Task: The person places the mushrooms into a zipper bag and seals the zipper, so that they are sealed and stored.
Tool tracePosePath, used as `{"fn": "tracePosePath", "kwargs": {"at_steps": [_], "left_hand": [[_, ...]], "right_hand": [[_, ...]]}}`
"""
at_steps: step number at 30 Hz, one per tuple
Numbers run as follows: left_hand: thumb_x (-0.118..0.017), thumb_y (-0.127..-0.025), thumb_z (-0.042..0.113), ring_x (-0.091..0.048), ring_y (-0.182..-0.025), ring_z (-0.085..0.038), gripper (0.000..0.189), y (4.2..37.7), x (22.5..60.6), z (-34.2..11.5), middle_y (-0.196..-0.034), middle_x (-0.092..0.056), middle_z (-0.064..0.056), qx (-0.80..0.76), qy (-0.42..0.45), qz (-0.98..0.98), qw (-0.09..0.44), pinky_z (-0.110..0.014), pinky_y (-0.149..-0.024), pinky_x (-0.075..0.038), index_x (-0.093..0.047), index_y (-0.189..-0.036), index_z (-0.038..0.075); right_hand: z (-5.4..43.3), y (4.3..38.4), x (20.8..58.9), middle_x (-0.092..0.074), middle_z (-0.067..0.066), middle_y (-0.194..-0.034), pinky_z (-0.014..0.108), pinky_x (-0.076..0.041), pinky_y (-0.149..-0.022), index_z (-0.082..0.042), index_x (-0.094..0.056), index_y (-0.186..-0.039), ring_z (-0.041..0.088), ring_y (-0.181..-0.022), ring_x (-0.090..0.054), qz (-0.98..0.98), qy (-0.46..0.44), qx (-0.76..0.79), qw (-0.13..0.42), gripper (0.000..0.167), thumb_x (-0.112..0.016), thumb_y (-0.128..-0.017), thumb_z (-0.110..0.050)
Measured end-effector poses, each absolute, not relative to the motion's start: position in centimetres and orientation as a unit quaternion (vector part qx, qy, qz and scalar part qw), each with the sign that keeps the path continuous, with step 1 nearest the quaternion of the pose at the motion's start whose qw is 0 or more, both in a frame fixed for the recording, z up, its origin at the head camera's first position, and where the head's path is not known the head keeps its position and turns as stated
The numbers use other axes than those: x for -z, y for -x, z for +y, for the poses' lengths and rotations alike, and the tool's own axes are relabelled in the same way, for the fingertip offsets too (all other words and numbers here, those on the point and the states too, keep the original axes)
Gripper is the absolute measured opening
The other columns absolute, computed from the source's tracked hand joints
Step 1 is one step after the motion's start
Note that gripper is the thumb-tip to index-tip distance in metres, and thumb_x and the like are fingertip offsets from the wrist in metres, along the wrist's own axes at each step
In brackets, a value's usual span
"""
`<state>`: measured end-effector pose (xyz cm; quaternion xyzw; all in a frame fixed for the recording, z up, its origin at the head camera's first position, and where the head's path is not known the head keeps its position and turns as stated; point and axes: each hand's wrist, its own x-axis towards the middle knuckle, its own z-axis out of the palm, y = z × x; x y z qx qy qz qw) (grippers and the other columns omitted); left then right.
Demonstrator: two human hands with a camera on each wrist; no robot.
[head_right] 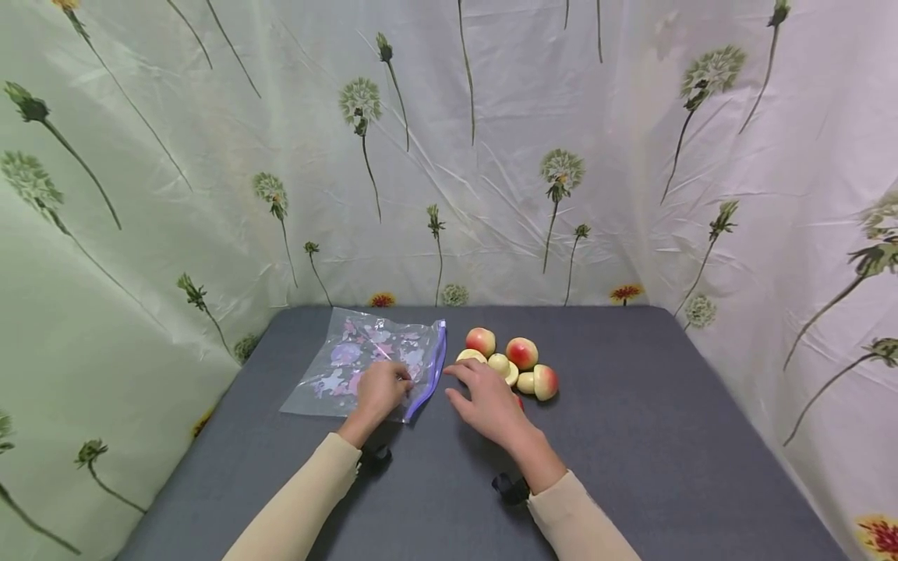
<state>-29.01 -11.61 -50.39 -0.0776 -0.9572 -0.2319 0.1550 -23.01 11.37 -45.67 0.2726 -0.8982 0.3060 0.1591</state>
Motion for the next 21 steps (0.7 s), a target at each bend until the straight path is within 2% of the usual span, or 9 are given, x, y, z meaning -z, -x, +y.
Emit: {"fn": "tracePosePath", "kwargs": {"at_steps": [5,15,21], "left_hand": [[-0.083,-0.076,0.016,-0.065,-0.066,-0.020,0.008,28.8,50.1,-11.7,-0.070,-0.070,0.005,0.265,0.066,-0.949,0.160,-0.041,-0.055,-0.049,-0.078,-0.070,0.020],[-0.081,-0.082,0.019,-0.069,-0.072,-0.023,0.005,28.2,49.2,-11.3,-0.080,-0.075,0.002,0.303,0.038,-0.937,0.171,-0.044,-0.060,-0.052,-0.082,-0.078,0.020],[-0.080,-0.084,0.020,-0.072,-0.080,-0.026,0.005,27.9,48.4,-11.2,-0.086,-0.076,0.002,0.307,0.022,-0.933,0.185,-0.045,-0.065,-0.054,-0.083,-0.086,0.018]], "right_hand": [[11.2,22.9,45.7,-0.066,-0.003,-0.120,0.040,-0.049,-0.097,-0.018,-0.072,-0.120,0.015,-0.114,-0.060,-0.899,-0.267,-0.308,0.157,0.028,-0.074,-0.092,-0.020],[11.2,23.0,45.5,-0.065,-0.003,-0.120,0.040,-0.050,-0.096,-0.018,-0.072,-0.120,0.014,-0.112,-0.060,-0.899,-0.259,-0.318,0.154,0.028,-0.074,-0.092,-0.019],[11.1,23.1,45.4,-0.066,-0.003,-0.119,0.039,-0.051,-0.094,-0.018,-0.072,-0.120,0.014,-0.111,-0.061,-0.898,-0.253,-0.323,0.159,0.028,-0.074,-0.092,-0.020]]}}
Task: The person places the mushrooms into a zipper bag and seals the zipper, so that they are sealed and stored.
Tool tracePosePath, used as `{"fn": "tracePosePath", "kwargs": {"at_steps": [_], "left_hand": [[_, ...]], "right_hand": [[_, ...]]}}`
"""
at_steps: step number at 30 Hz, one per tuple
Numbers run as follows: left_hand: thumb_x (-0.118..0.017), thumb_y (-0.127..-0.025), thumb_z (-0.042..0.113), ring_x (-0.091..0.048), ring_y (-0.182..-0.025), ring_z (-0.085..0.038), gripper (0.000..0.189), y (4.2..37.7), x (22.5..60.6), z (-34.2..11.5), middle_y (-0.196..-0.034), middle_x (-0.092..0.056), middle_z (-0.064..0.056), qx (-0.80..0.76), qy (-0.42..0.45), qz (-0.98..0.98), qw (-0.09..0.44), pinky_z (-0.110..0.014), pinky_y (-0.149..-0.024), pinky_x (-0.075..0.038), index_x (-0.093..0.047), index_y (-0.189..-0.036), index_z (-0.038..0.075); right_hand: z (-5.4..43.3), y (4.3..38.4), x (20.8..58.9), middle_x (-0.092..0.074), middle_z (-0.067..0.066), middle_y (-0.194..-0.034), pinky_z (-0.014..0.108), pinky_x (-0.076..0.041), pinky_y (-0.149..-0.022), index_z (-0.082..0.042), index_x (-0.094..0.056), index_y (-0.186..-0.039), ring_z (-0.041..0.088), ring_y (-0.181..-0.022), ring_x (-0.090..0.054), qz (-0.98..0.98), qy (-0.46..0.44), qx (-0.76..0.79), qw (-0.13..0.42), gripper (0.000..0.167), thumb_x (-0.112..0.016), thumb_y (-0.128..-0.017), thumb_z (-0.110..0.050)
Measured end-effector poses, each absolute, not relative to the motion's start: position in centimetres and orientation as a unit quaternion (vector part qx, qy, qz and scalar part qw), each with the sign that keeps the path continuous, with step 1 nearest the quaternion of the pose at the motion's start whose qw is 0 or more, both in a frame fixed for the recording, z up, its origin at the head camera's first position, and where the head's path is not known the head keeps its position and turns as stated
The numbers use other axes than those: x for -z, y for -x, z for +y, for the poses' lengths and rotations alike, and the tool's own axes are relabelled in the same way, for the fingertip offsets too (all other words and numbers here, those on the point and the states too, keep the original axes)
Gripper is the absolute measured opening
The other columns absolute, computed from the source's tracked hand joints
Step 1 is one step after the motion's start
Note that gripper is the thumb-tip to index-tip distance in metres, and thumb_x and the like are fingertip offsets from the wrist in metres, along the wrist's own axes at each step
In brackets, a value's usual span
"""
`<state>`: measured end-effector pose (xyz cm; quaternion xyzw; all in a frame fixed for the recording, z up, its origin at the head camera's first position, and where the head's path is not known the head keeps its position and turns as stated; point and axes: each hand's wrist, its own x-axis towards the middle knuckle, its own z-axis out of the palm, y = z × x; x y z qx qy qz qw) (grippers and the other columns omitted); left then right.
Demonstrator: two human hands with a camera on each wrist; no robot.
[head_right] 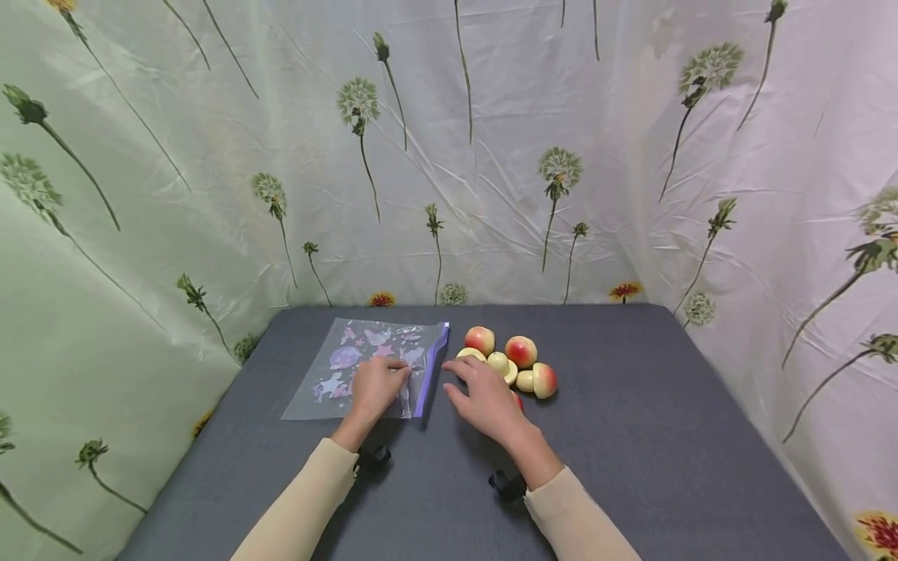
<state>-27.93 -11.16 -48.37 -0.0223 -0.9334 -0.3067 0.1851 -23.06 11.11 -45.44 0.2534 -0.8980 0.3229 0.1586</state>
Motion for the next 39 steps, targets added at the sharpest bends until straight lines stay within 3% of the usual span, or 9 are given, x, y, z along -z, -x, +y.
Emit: {"fn": "tracePosePath", "kwargs": {"at_steps": [10,18,25,33,39], "left_hand": [[-0.080,-0.084,0.023,-0.072,-0.080,-0.023,0.004,27.0,47.2,-11.0,-0.085,-0.076,0.001,0.327,0.021,-0.922,0.209,-0.044,-0.064,-0.054,-0.083,-0.083,0.020],[-0.080,-0.084,0.024,-0.071,-0.078,-0.023,0.005,26.0,46.5,-10.3,-0.085,-0.076,0.001,0.350,0.015,-0.911,0.215,-0.042,-0.064,-0.053,-0.084,-0.084,0.020],[-0.080,-0.082,0.022,-0.072,-0.079,-0.024,0.004,25.6,46.5,-10.1,-0.085,-0.076,0.001,0.364,0.006,-0.904,0.225,-0.044,-0.066,-0.053,-0.084,-0.083,0.021],[-0.079,-0.083,0.021,-0.071,-0.075,-0.021,0.004,25.6,46.8,-9.8,-0.081,-0.075,0.003,0.380,0.009,-0.894,0.239,-0.042,-0.065,-0.053,-0.083,-0.081,0.020],[-0.079,-0.082,0.019,-0.068,-0.068,-0.015,0.006,25.5,46.9,-9.6,-0.076,-0.074,0.006,0.401,0.009,-0.883,0.244,-0.037,-0.060,-0.050,-0.082,-0.077,0.020]], "right_hand": [[10.6,23.3,45.2,-0.068,0.001,-0.116,0.038,-0.054,-0.086,-0.013,-0.072,-0.119,0.019,-0.101,-0.066,-0.891,-0.242,-0.346,0.169,0.028,-0.074,-0.091,-0.016],[9.7,23.8,45.2,-0.072,0.007,-0.112,0.037,-0.058,-0.081,-0.009,-0.070,-0.124,0.017,-0.089,-0.070,-0.868,-0.205,-0.434,0.126,0.032,-0.072,-0.092,-0.010],[9.0,24.1,45.8,-0.072,-0.003,-0.098,0.034,-0.056,-0.077,-0.015,-0.073,-0.122,0.010,-0.078,-0.067,-0.871,-0.179,-0.446,0.105,0.030,-0.073,-0.092,-0.013],[8.9,24.1,45.8,-0.073,-0.002,-0.097,0.033,-0.056,-0.076,-0.012,-0.074,-0.118,0.012,-0.083,-0.068,-0.852,-0.168,-0.484,0.107,0.028,-0.074,-0.091,-0.009],[8.8,24.0,45.9,-0.074,-0.001,-0.090,0.029,-0.056,-0.069,-0.012,-0.074,-0.116,0.011,-0.075,-0.069,-0.839,-0.135,-0.521,0.087,0.027,-0.075,-0.089,-0.009]]}}
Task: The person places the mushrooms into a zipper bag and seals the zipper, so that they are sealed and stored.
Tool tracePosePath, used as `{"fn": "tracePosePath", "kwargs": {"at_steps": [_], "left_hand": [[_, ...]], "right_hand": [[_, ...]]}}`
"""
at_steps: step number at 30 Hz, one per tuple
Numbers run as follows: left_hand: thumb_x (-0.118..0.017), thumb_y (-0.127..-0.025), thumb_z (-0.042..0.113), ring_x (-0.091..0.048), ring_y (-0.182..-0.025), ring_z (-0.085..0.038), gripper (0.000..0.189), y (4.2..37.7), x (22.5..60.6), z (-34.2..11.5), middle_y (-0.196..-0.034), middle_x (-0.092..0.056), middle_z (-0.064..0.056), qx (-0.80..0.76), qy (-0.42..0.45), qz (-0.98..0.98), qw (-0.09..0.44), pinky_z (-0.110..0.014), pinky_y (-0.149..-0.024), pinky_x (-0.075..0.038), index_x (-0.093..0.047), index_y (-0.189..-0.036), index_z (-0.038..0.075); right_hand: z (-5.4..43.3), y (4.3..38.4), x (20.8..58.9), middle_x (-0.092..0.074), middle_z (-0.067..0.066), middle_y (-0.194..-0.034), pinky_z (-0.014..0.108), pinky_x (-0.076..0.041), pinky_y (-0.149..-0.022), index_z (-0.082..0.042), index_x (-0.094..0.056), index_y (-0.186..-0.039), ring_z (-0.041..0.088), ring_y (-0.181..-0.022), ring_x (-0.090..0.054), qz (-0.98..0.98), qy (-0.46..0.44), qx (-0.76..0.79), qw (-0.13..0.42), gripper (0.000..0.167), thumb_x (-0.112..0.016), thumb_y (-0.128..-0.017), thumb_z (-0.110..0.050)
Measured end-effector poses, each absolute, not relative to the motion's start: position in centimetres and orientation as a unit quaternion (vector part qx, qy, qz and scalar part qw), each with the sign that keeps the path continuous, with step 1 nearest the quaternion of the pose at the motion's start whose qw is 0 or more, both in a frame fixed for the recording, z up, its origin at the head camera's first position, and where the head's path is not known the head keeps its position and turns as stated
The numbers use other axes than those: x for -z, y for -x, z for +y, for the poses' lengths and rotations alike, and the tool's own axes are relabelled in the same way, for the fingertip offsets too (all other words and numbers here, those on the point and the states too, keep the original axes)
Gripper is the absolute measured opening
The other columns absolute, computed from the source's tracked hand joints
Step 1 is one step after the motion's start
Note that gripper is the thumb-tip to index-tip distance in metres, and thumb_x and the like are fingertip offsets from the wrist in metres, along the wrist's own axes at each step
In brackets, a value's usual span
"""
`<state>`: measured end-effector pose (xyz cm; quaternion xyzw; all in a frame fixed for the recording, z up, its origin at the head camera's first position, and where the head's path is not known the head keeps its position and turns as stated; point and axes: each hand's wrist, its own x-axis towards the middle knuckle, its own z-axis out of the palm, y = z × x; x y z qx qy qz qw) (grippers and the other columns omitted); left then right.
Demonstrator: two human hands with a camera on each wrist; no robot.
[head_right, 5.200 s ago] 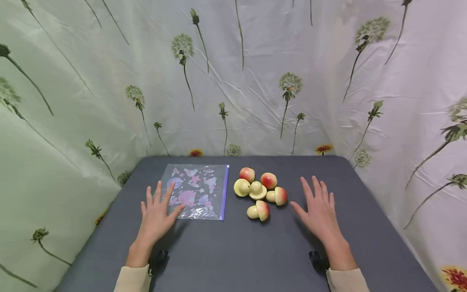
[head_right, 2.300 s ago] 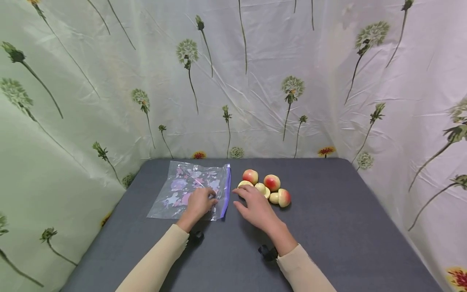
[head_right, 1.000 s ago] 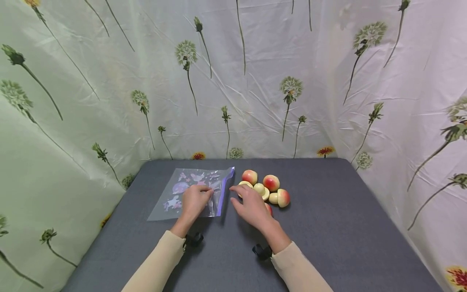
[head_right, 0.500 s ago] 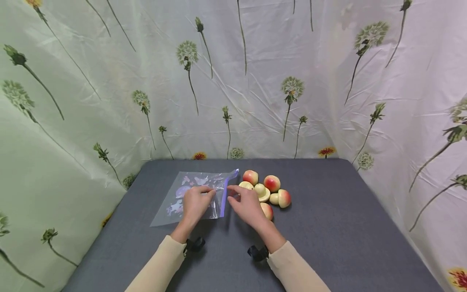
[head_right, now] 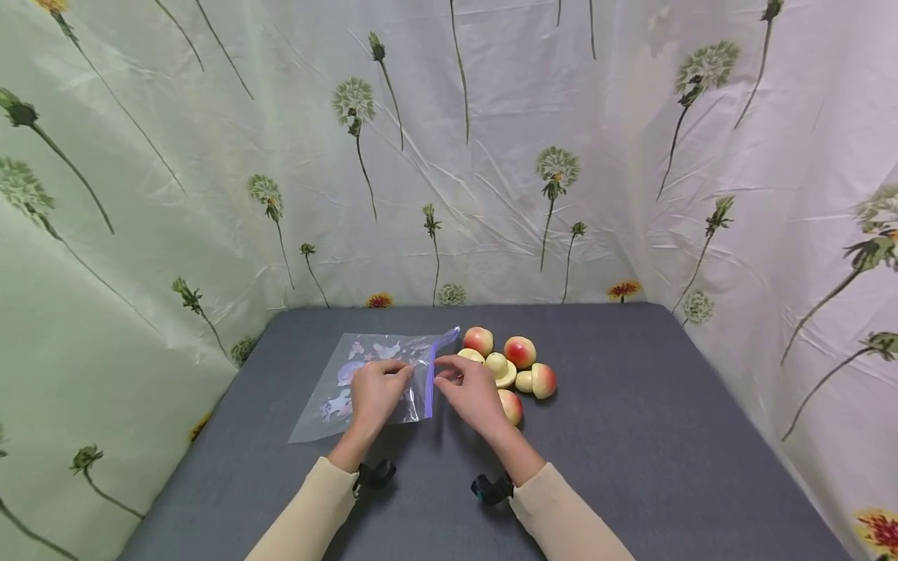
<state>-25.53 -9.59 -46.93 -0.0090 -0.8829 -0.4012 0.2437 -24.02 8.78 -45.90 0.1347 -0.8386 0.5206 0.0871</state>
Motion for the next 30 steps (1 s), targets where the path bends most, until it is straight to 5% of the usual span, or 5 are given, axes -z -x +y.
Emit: {"fn": "tracePosePath", "kwargs": {"at_steps": [8,13,24,30], "left_hand": [[-0.079,-0.081,0.019,-0.068,-0.069,-0.014,0.006,25.19,46.99,-9.40,-0.076,-0.074,0.008,0.408,0.014,-0.877,0.253,-0.037,-0.060,-0.051,-0.082,-0.076,0.022],[-0.079,-0.081,0.018,-0.069,-0.070,-0.015,0.006,25.01,46.94,-9.25,-0.077,-0.074,0.007,0.409,0.023,-0.873,0.265,-0.039,-0.061,-0.052,-0.082,-0.076,0.022],[-0.080,-0.082,0.018,-0.070,-0.070,-0.016,0.005,24.70,46.76,-9.15,-0.079,-0.075,0.005,0.410,0.021,-0.870,0.272,-0.040,-0.061,-0.052,-0.083,-0.079,0.020],[-0.080,-0.084,0.019,-0.070,-0.070,-0.017,0.005,24.56,46.64,-9.15,-0.080,-0.075,0.003,0.423,0.018,-0.866,0.268,-0.040,-0.061,-0.053,-0.083,-0.083,0.015]], "right_hand": [[8.64,23.63,45.65,-0.075,0.007,-0.082,0.041,-0.060,-0.068,-0.005,-0.072,-0.117,0.026,-0.073,-0.072,-0.776,-0.103,-0.621,0.039,0.027,-0.072,-0.090,-0.006],[8.53,23.66,45.50,-0.074,0.009,-0.078,0.037,-0.060,-0.065,-0.006,-0.067,-0.125,0.024,-0.069,-0.071,-0.756,-0.080,-0.649,0.023,0.038,-0.074,-0.088,-0.002],[8.39,23.84,45.97,-0.072,0.011,-0.073,0.042,-0.060,-0.064,-0.006,-0.066,-0.126,0.034,-0.067,-0.070,-0.758,-0.074,-0.648,0.030,0.044,-0.071,-0.084,0.005],[8.46,23.73,46.02,-0.070,0.006,-0.069,0.037,-0.059,-0.059,-0.005,-0.068,-0.122,0.029,-0.062,-0.069,-0.780,-0.070,-0.620,0.043,0.040,-0.069,-0.083,0.004]]}}
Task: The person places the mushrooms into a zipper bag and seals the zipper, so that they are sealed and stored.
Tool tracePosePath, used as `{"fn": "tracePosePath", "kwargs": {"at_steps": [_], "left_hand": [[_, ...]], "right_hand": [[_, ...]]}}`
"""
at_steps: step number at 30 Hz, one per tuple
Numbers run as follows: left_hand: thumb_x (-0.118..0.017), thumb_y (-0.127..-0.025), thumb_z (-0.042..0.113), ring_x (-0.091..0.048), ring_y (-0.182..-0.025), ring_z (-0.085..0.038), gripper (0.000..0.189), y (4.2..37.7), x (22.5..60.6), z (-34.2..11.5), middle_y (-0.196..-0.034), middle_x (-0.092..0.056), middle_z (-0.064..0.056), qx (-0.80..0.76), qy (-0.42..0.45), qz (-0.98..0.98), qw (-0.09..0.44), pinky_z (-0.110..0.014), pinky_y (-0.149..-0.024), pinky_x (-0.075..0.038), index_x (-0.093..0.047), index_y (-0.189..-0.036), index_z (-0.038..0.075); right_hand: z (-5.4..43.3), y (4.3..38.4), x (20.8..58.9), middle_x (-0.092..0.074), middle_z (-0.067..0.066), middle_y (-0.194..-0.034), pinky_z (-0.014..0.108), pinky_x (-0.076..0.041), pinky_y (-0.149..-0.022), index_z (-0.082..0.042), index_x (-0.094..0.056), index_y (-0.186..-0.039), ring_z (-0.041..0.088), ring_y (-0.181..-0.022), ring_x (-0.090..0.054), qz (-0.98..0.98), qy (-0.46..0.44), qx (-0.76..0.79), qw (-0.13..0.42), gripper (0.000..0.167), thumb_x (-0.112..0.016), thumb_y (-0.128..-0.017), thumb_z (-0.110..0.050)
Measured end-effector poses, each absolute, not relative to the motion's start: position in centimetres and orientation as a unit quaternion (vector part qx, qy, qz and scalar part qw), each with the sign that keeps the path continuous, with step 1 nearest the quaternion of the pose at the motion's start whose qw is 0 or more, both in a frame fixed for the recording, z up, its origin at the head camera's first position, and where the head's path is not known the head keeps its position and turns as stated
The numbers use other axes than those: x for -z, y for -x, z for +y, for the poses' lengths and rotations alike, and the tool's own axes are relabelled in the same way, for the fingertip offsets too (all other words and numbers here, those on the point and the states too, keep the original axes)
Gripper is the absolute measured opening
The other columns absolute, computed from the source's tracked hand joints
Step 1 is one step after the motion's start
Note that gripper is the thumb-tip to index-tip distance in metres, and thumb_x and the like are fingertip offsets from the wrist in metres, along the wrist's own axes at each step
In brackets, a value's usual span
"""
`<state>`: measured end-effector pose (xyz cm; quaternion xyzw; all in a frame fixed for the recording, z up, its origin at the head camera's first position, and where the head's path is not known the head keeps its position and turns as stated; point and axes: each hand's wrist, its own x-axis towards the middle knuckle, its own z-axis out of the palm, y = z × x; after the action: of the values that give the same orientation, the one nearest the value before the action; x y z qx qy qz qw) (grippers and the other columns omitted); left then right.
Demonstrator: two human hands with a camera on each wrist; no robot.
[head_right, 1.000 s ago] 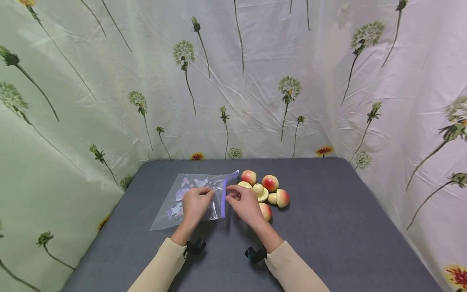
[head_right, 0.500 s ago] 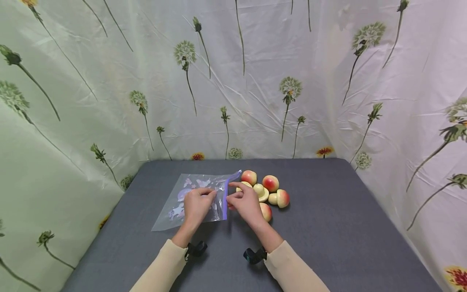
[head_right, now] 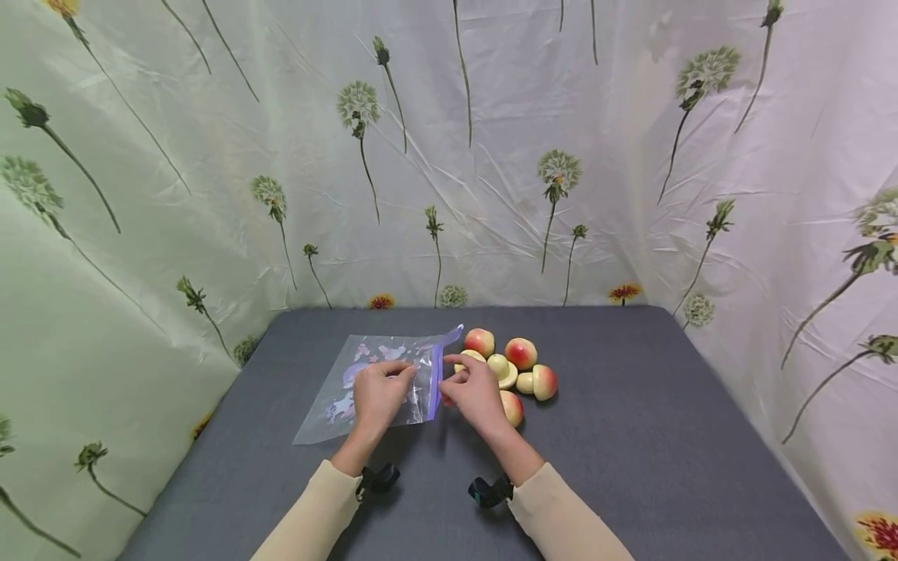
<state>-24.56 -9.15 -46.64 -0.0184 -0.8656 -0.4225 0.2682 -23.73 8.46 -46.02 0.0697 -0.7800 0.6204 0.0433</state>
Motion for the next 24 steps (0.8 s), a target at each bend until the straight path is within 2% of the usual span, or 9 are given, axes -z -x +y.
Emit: {"fn": "tracePosePath", "kwargs": {"at_steps": [7,16,24], "left_hand": [[-0.080,-0.084,0.018,-0.068,-0.067,-0.016,0.004,24.79,46.75,-9.46,-0.077,-0.074,0.005,0.431,0.005,-0.858,0.279,-0.041,-0.061,-0.053,-0.083,-0.083,0.016],[-0.079,-0.085,0.018,-0.064,-0.064,-0.015,0.005,25.20,46.59,-9.64,-0.072,-0.071,0.005,0.439,-0.013,-0.844,0.307,-0.040,-0.061,-0.048,-0.080,-0.080,0.016],[-0.079,-0.084,0.018,-0.065,-0.065,-0.015,0.005,25.31,46.46,-9.69,-0.073,-0.071,0.004,0.442,-0.018,-0.841,0.311,-0.039,-0.063,-0.049,-0.079,-0.081,0.014]], "right_hand": [[8.50,23.79,46.20,-0.068,0.006,-0.064,0.034,-0.057,-0.054,-0.004,-0.069,-0.118,0.021,-0.052,-0.065,-0.793,-0.057,-0.604,0.052,0.038,-0.065,-0.081,0.003],[8.67,24.00,46.55,-0.068,0.007,-0.063,0.034,-0.057,-0.052,-0.002,-0.068,-0.120,0.021,-0.051,-0.066,-0.794,-0.037,-0.605,0.044,0.039,-0.065,-0.081,0.001],[8.74,24.05,46.62,-0.068,0.011,-0.064,0.034,-0.057,-0.051,0.003,-0.074,-0.096,0.021,-0.051,-0.066,-0.778,-0.028,-0.628,0.023,0.014,-0.068,-0.084,-0.001]]}}
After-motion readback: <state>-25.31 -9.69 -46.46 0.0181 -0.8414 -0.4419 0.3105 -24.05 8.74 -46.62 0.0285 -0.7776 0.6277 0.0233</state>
